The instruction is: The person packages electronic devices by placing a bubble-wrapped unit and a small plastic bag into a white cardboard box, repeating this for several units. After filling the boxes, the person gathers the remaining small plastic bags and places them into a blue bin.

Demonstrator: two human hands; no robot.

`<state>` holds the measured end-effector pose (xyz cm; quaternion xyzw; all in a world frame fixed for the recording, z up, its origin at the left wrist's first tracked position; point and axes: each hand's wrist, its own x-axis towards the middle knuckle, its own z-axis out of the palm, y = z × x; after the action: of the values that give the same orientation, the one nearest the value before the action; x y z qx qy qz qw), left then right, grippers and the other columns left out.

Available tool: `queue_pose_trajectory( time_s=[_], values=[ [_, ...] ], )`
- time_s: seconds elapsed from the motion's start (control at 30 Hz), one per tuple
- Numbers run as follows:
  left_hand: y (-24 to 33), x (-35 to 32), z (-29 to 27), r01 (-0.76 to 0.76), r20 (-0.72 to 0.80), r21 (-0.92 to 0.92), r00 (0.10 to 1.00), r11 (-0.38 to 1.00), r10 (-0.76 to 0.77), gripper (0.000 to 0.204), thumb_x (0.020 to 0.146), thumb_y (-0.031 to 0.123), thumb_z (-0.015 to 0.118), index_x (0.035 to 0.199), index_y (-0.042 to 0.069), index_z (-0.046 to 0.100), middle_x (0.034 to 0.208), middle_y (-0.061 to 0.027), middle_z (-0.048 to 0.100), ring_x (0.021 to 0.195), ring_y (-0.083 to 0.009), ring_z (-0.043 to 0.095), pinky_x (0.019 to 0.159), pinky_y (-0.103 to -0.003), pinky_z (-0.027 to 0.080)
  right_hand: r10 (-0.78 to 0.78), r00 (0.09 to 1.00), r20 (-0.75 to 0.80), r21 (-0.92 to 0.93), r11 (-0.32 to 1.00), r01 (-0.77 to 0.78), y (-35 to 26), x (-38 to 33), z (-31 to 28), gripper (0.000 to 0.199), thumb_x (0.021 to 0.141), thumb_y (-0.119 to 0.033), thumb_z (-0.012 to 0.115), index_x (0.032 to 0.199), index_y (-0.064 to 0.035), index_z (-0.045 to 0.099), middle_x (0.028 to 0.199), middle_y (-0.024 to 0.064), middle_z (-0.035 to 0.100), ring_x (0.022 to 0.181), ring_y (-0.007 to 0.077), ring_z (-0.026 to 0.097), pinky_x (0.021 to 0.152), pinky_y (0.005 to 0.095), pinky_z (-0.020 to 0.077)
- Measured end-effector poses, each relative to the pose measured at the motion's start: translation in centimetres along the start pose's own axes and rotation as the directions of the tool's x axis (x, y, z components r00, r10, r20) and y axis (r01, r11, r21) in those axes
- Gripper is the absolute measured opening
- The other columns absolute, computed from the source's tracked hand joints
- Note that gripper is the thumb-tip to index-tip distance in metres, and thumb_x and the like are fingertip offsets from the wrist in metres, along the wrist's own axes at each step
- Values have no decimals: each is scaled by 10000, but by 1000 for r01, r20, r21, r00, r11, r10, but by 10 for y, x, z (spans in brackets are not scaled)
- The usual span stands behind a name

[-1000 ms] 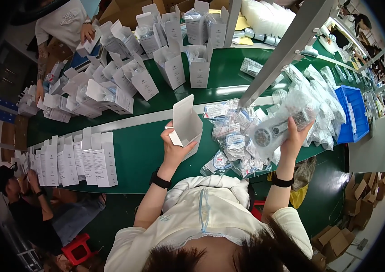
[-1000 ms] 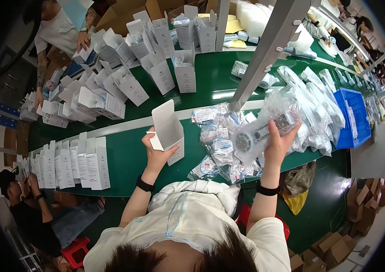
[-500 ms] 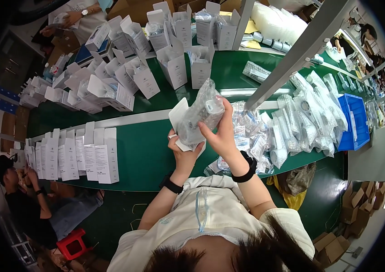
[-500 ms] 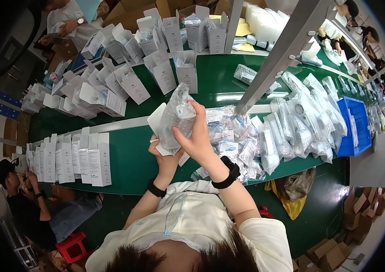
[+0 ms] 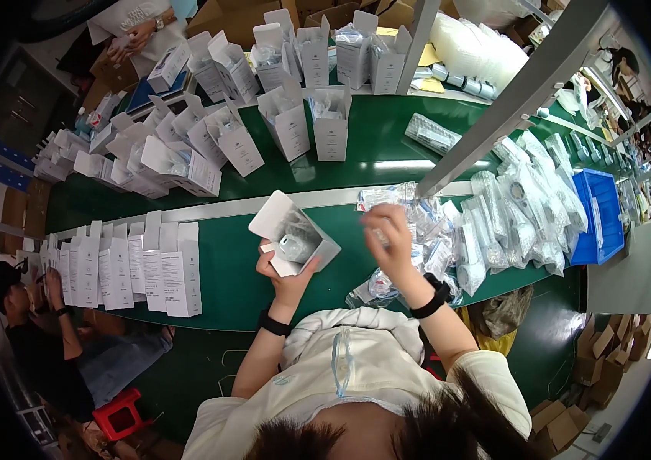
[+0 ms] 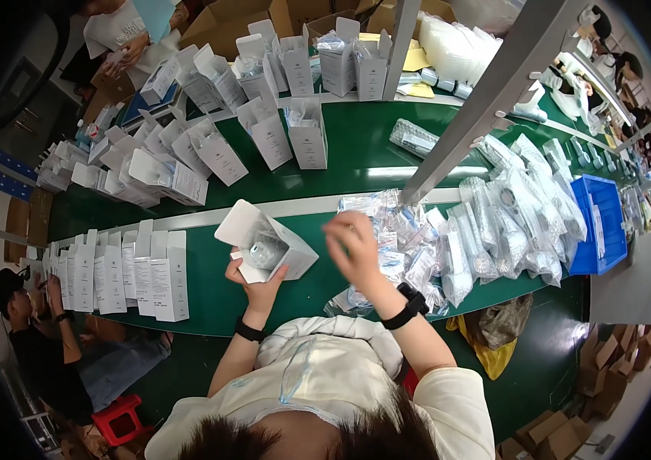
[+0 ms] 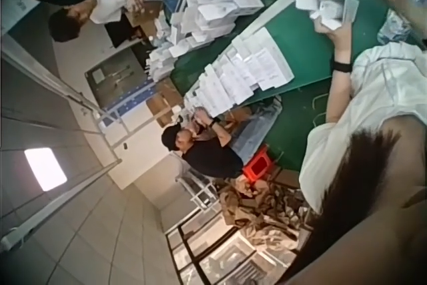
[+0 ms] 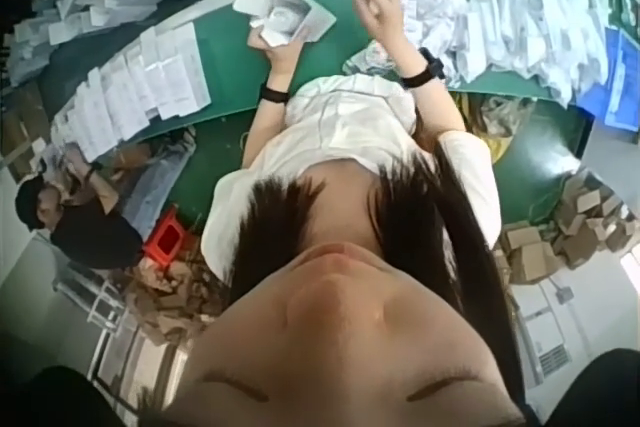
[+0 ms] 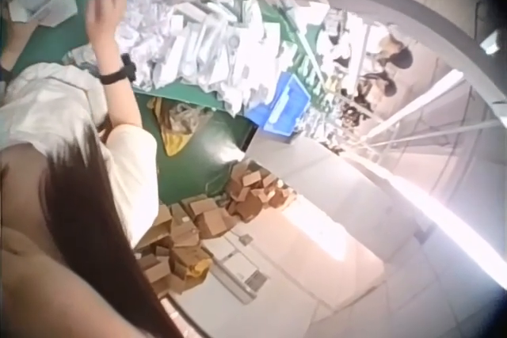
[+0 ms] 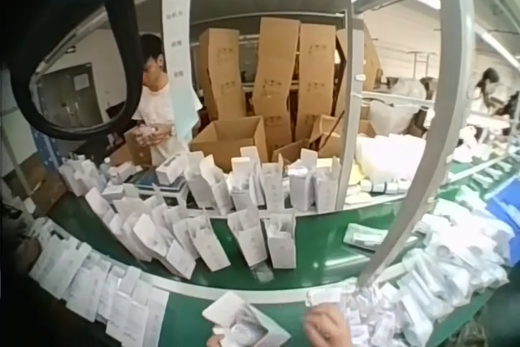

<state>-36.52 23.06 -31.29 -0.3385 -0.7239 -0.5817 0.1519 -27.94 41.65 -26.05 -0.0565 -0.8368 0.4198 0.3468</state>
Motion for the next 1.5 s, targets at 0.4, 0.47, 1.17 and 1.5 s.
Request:
queue_pose_trajectory(
  time_s=[0.4, 0.47, 1.17, 1.5],
  values=[
    [57, 53, -23, 275, 236, 406, 890, 871, -390, 254, 634, 38, 704, 833, 19, 547, 984, -139, 484, 861, -294, 528, 707, -332, 440, 316, 879, 357, -664, 747, 2, 139, 24, -15, 310, 683, -159, 691, 941, -91, 533, 926, 48, 563, 880, 235, 507, 862, 436, 374],
    [56, 59, -20, 301, 247, 438, 866, 847, -436, 185, 638, 17, 689, 778, 12, 568, 921, -128, 518, 815, -290, 543, 672, -321, 442, 133, 975, 176, -513, 858, -24, 122, 29, -27, 281, 726, -149, 679, 934, -80, 502, 907, 38, 564, 825, 195, 528, 831, 393, 410],
    [49, 56, 8, 250, 149, 468, 923, 848, -354, 95, 678, 20, 620, 700, 1, 529, 792, -126, 521, 666, -328, 553, 570, -395, 448, -146, 888, 436, -319, 898, 304, -2, 8, 25, 389, 672, -254, 678, 995, -68, 566, 1082, 46, 487, 1124, 304, 390, 981, 583, 191],
    [37, 53, -6, 424, 172, 70, 887, 903, -429, 138, 688, 32, 660, 782, 14, 561, 969, -126, 568, 770, -263, 602, 653, -336, 491, -135, 824, 551, -284, 897, 337, 5, 14, 26, 543, 627, -350, 717, 1056, -55, 564, 1187, 73, 440, 1231, 317, 280, 986, 572, 202]
  ],
)
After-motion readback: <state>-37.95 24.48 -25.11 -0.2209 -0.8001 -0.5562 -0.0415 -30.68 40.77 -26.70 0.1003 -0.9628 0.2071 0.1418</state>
